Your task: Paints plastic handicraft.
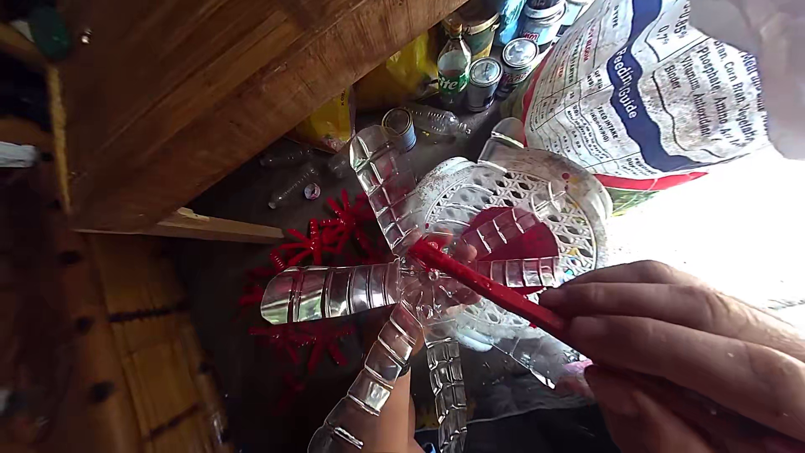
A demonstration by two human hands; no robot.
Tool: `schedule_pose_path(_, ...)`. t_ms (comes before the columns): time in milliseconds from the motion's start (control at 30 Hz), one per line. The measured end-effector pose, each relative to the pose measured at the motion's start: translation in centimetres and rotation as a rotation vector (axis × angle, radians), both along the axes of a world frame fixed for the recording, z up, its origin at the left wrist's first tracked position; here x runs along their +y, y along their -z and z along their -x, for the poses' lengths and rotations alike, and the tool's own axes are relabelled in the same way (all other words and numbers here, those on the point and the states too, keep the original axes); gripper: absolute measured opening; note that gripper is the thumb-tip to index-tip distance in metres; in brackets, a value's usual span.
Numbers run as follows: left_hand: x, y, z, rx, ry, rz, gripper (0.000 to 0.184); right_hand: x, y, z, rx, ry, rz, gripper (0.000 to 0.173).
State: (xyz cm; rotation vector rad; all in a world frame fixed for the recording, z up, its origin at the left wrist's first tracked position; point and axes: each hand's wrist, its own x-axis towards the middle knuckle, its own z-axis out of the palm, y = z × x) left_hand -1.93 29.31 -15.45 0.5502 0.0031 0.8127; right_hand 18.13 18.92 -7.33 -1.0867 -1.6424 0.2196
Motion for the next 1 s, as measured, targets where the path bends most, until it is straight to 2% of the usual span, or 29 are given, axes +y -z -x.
schedule_pose_path(233, -0.1, 0.6, 0.3, -0.008, -0.005, 0.035, 0.05, -0.1, 0.0, -0.1, 0.006, 0.023, 0.013, 0.02)
schedule_pose_path(333, -0.1, 1.3, 0.6, 0.076, -0.056, -0.008, 0.048, -0.1, 0.0, -0.1, 0.001, 0.008, 0.028, 0.02)
schedule_pose_path(500, 0.1, 1.3, 0.6, 0.046, -0.031, -0.015, 0.054, -0.2, 0.1, -0.2, 0.016, 0.039, 0.049, 0.021)
schedule_pose_path(633, -0.5, 2.3, 1.3, 0.101, -0.124, -0.032, 0.041, -0.2, 0.1, -0.5, 0.021, 0.044, 0.054, 0.021)
schedule_pose_path(833, -0.1, 1.4, 0.7, 0.128, -0.098, -0.022, 0.058, -0.2, 0.2, -0.6, 0.008, 0.017, 0.066, 0.021)
schedule_pose_path(1000, 0.1, 0.2, -0.1, -0.016, 0.015, 0.042, 0.064, -0.2, 0.2, -0.6, 0.007, 0.026, 0.056, 0.021)
